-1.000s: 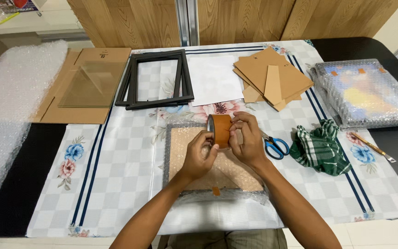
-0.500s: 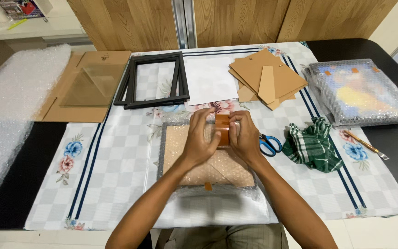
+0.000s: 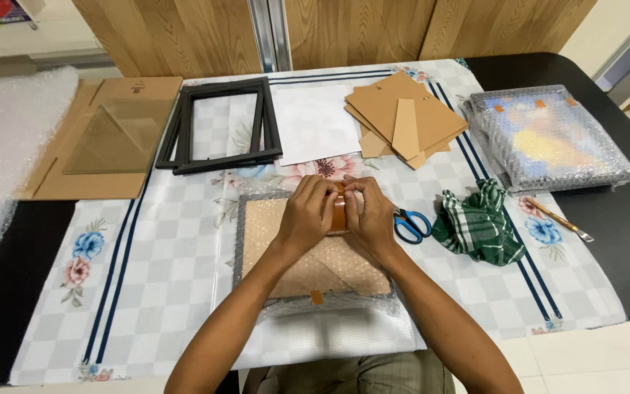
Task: The person wraps an artwork in bubble wrap and secures it with tape, then uses a cloth to wipe down the surface of the wrapped item.
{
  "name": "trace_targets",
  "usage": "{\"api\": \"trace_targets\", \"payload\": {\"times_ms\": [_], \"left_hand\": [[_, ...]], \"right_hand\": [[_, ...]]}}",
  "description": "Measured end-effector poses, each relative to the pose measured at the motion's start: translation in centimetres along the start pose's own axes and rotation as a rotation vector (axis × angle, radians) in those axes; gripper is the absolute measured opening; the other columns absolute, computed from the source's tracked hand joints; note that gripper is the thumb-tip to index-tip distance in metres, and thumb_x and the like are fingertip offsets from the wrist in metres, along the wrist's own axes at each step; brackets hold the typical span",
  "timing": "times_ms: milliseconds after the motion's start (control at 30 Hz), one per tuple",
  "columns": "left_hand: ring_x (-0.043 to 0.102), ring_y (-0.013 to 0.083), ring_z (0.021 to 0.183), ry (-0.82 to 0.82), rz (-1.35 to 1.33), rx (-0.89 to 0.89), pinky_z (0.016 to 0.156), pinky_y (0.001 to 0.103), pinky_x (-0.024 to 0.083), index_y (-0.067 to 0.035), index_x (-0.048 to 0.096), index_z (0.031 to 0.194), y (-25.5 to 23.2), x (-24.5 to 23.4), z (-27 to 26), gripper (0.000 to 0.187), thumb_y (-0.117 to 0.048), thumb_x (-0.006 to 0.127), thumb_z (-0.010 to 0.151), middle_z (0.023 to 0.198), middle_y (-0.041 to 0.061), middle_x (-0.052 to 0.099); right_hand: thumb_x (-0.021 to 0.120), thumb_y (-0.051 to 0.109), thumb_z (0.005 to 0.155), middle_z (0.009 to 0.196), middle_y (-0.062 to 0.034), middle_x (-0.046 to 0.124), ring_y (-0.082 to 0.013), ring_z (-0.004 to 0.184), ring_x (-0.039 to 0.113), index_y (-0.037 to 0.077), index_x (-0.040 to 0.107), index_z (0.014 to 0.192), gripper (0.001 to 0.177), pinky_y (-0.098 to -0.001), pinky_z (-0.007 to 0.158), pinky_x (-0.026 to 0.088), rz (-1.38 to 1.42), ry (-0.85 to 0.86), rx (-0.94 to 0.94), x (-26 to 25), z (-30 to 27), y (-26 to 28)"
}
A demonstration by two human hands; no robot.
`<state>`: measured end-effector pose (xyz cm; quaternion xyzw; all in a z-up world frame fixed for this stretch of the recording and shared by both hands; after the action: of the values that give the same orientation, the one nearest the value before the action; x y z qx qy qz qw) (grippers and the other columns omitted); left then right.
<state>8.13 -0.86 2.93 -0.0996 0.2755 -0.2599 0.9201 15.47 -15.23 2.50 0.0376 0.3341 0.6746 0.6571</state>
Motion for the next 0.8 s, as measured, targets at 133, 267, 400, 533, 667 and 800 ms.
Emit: {"api": "trace_targets", "payload": {"times_ms": [133,267,400,533,667,800], "left_hand": [[0.066,0.0324,0.088,-0.053,0.000,0.016,0.078,0.040,0.056,-0.006,0.063,0.097,-0.1,0.0,-0.3,0.011,-0.010,0.058,0.106,0.090,0.009,0.060],[0.064,0.0301,0.084,-0.072,0.081,0.080,0.075,0.037,0.055,-0.006,0.062,0.098,-0.1,0.7,-0.3,0.018,-0.013,0.051,0.109,0.087,0.007,0.058],[0.063,0.0317,0.083,-0.023,0.192,0.105,0.073,0.038,0.054,-0.005,0.061,0.097,-0.7,0.8,-0.2,0.017,-0.010,0.050,0.109,0.087,0.008,0.056],[0.062,0.0348,0.083,0.011,0.200,0.099,0.073,0.041,0.053,-0.004,0.058,0.097,0.7,2.0,-0.8,0.014,-0.008,0.051,0.108,0.085,0.010,0.053],[0.062,0.0342,0.085,0.032,0.182,0.069,0.075,0.040,0.054,-0.004,0.056,0.096,1.3,2.1,-0.8,0.014,-0.007,0.048,0.108,0.086,0.009,0.052],[0.061,0.0353,0.087,0.066,0.177,0.071,0.077,0.041,0.054,-0.005,0.055,0.098,0.9,1.6,-0.5,0.015,-0.009,0.046,0.109,0.087,0.010,0.051]], "right_hand": [[0.056,0.008,0.108,0.100,-0.0121,0.070,-0.0379,0.109,0.075,0.005,0.060,0.101,0.008,-0.0443,0.085,0.060,-0.011,-0.007,-0.027,0.2,0.0,0.2],[0.056,0.008,0.108,0.098,-0.0115,0.071,-0.0378,0.108,0.076,0.004,0.062,0.101,0.010,-0.0420,0.086,0.062,0.042,-0.061,0.000,0.4,0.0,0.3],[0.058,0.015,0.109,0.100,-0.0147,0.071,-0.0412,0.107,0.075,0.003,0.064,0.105,0.015,-0.0455,0.087,0.062,0.120,-0.068,0.068,-0.3,0.5,1.4],[0.055,0.016,0.109,0.119,-0.0213,0.072,-0.0471,0.119,0.068,0.003,0.063,0.126,0.023,-0.0579,0.098,0.057,0.276,0.018,0.187,-2.6,0.2,0.6],[0.062,0.022,0.101,0.110,-0.0213,0.071,-0.0457,0.102,0.073,0.006,0.062,0.121,0.026,-0.0579,0.083,0.062,-0.407,0.198,0.369,-8.5,-2.2,0.0],[0.076,0.032,0.087,0.098,-0.0132,0.075,-0.0372,0.092,0.078,0.009,0.073,0.109,0.032,-0.0534,0.077,0.065,-0.829,0.591,0.487,-9.9,-5.6,-4.4]]}}
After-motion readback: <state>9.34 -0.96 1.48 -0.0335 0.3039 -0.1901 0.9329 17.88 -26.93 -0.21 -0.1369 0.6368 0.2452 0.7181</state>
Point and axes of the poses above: each hand's wrist, its own z-axis towards the middle knuckle, its own x-axis out of the palm, y = z × x, the point moved 2 cm from there along z, towards the middle knuckle
